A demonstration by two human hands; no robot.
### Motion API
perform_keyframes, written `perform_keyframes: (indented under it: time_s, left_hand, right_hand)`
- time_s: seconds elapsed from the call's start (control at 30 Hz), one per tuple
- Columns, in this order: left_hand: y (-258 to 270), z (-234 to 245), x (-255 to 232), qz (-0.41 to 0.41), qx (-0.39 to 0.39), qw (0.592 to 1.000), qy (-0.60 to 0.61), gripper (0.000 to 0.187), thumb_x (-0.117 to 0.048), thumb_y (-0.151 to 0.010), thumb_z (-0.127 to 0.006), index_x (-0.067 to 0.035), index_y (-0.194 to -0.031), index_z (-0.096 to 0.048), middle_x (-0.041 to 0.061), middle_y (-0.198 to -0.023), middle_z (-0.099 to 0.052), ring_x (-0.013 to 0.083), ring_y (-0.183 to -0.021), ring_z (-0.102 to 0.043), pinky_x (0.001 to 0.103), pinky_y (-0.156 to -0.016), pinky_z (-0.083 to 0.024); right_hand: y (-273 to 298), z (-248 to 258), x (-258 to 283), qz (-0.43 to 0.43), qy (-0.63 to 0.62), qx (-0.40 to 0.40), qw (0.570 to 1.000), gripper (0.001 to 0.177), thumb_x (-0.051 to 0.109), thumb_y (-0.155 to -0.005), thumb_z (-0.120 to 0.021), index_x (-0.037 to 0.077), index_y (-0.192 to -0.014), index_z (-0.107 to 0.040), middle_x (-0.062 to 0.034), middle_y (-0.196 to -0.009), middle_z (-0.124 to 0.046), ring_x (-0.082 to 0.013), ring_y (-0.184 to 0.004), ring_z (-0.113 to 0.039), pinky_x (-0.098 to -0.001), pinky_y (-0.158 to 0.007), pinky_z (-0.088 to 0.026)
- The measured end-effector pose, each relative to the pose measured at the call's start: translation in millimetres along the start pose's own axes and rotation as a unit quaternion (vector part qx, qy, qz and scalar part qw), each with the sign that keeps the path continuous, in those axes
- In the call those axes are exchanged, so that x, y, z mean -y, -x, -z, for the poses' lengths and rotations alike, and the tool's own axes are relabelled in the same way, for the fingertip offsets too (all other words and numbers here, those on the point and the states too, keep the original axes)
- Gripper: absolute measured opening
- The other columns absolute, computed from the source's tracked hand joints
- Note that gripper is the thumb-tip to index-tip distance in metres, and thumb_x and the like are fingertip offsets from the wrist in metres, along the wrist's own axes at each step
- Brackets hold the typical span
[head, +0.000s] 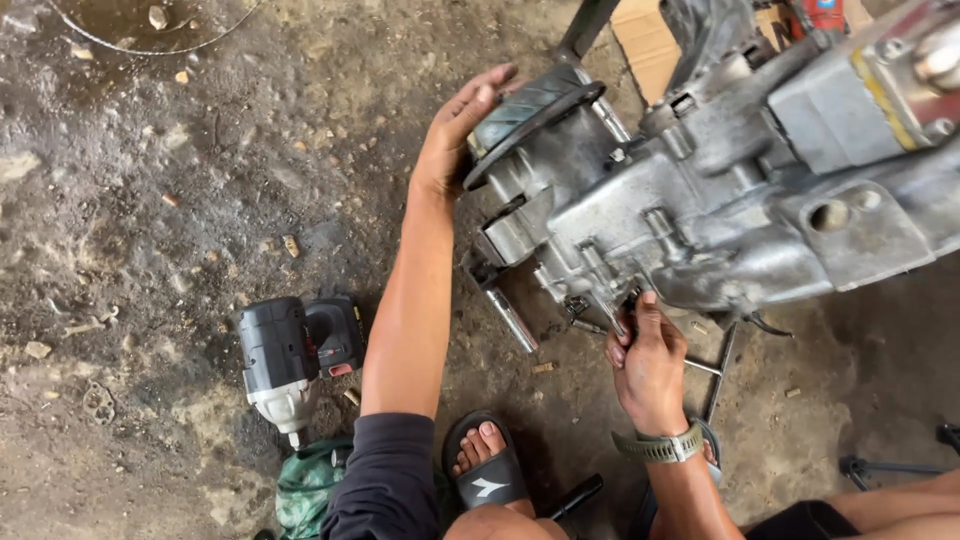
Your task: The person uses a wrench to loosen and remove bolts from a motorcycle engine casing. They then wipe the engine surface with a rag and continue to remove additional bolts and small parts.
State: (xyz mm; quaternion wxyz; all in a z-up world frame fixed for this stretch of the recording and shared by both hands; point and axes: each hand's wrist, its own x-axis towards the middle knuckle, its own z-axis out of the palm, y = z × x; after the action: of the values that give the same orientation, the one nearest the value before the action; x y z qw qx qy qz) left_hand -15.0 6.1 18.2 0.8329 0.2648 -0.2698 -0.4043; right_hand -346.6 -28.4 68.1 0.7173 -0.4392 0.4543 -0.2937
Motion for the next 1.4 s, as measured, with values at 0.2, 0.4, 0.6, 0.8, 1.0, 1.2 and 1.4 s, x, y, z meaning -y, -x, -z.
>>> perform_keyframes:
  time_s: [0.2,0.4,0.6,0.8,1.0,1.2,1.4]
  left_hand:
    - [1,-33,-31,0.034,-0.074,0.997,-0.002,0.061,0.009,-0.094,-0.05,0.0,-0.154,-0.041,0.03,-0.156,-0.048,0.0367,-0.144,-0.053,0.04,-0.107,-0.059]
    - [6,-131,-80,-0.142,-0.49,0.831,-0.22,0.01,-0.02,-0.088,-0.057,-0.016,-0.087,-0.066,-0.001,-0.081,-0.067,0.0097,-0.073,-0.057,0.025,-0.068,-0.045]
    - [29,-258,-73,-0.408,-0.107,0.755,-0.502,0.016,-0.016,-0.111,-0.044,-0.007,-0.113,-0.056,0.009,-0.107,-0.059,0.0188,-0.092,-0.057,0.031,-0.084,-0.049]
    - [23,-359,-46,-0.477,0.126,0.515,-0.701,0.03,-0.029,-0.105,-0.052,-0.001,-0.096,-0.059,0.014,-0.102,-0.058,0.0245,-0.091,-0.052,0.037,-0.084,-0.039]
    - [10,-407,-13,-0.438,0.212,0.277,-0.829,0.014,-0.026,-0.097,-0.076,-0.019,-0.109,-0.076,0.004,-0.12,-0.071,0.0192,-0.106,-0.063,0.04,-0.099,-0.032]
    - [-5,-409,0,-0.399,0.162,0.246,-0.868,0.018,-0.028,-0.105,-0.064,-0.016,-0.11,-0.075,0.005,-0.123,-0.069,0.0212,-0.106,-0.063,0.04,-0.097,-0.031]
    - [-4,-416,3,-0.383,0.162,0.266,-0.87,0.018,-0.018,-0.104,-0.058,-0.013,-0.109,-0.076,0.007,-0.12,-0.067,0.0249,-0.106,-0.063,0.041,-0.092,-0.032]
  right_hand:
    - [-13,25,4,0.039,0.1,-0.032,0.994,0.052,0.038,-0.11,-0.047,0.014,-0.065,-0.033,-0.0017,-0.058,-0.033,-0.0124,-0.05,-0.03,-0.0311,-0.048,-0.02]
    - [-66,90,13,0.141,-0.02,-0.191,0.971,0.017,0.007,-0.084,-0.045,0.013,-0.096,-0.056,-0.0016,-0.073,-0.051,-0.0098,-0.057,-0.041,-0.0248,-0.049,-0.027]
    - [-100,99,62,0.17,-0.036,-0.157,0.972,0.011,0.005,-0.094,-0.068,0.006,-0.104,-0.066,-0.0064,-0.094,-0.07,-0.0132,-0.077,-0.063,-0.0261,-0.067,-0.056]
    - [-151,94,108,0.294,0.039,-0.111,0.949,0.036,-0.002,-0.089,-0.07,0.004,-0.125,-0.067,-0.0069,-0.108,-0.073,-0.0134,-0.094,-0.068,-0.0249,-0.088,-0.059]
    - [-218,69,115,0.269,0.061,-0.023,0.961,0.024,-0.002,-0.091,-0.072,-0.001,-0.112,-0.059,-0.0153,-0.11,-0.07,-0.0245,-0.097,-0.075,-0.0287,-0.089,-0.069]
    - [-261,37,110,0.067,-0.164,-0.033,0.984,0.031,-0.004,-0.082,-0.071,-0.004,-0.113,-0.073,-0.0122,-0.092,-0.072,-0.0169,-0.074,-0.068,-0.0241,-0.07,-0.062]
    - [-286,17,97,0.016,-0.37,-0.035,0.928,0.005,-0.012,-0.085,-0.074,-0.008,-0.086,-0.071,-0.0159,-0.081,-0.07,-0.0269,-0.073,-0.073,-0.0327,-0.076,-0.067]
